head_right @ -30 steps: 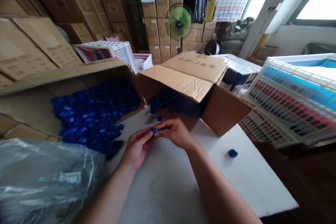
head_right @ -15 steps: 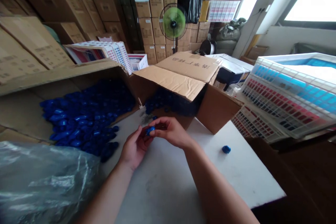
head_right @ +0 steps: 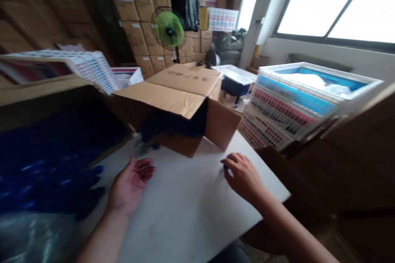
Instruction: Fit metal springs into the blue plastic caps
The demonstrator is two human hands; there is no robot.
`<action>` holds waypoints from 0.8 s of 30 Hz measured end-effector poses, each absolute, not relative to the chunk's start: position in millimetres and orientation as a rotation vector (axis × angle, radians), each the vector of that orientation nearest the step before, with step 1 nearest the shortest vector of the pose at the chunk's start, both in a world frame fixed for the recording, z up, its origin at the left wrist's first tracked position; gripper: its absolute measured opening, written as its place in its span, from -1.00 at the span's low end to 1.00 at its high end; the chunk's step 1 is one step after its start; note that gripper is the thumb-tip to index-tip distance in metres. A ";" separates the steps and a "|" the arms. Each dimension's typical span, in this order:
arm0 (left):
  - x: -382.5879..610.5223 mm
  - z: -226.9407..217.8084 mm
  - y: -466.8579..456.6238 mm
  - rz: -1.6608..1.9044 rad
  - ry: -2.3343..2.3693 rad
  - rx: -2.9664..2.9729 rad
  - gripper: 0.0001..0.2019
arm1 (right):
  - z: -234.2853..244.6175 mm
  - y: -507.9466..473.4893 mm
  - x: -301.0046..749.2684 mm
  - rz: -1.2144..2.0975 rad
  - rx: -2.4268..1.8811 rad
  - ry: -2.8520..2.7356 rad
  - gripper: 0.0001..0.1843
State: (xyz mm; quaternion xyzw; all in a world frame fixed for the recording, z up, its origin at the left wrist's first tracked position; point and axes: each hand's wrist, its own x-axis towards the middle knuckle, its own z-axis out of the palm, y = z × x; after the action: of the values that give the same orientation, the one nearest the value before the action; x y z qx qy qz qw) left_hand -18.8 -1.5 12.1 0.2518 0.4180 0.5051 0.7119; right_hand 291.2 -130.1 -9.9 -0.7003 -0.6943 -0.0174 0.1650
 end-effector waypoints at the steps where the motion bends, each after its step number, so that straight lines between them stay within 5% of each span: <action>1: -18.7 10.7 -3.1 1.123 0.924 0.570 -0.67 | -14.0 -131.6 298.9 -0.080 -2.003 -1.969 -0.70; 6: -15.8 7.3 -12.7 0.991 0.940 0.762 -0.62 | -5.6 -118.2 291.2 -0.274 -1.874 -1.954 -0.63; 14: -13.8 10.6 -19.6 0.814 0.964 0.928 -0.62 | 32.3 17.6 164.2 0.285 -1.940 -2.113 -0.63; 24: -10.0 6.2 -16.1 0.944 1.002 0.814 -0.61 | 17.5 59.2 156.9 0.405 -1.946 -1.956 -0.64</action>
State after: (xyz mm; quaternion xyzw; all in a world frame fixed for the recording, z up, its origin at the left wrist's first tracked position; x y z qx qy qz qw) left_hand -10.0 -16.1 6.2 0.3651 0.4493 0.4231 0.6970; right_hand 156.9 59.2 17.5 -0.6869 -0.6905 0.1431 0.1756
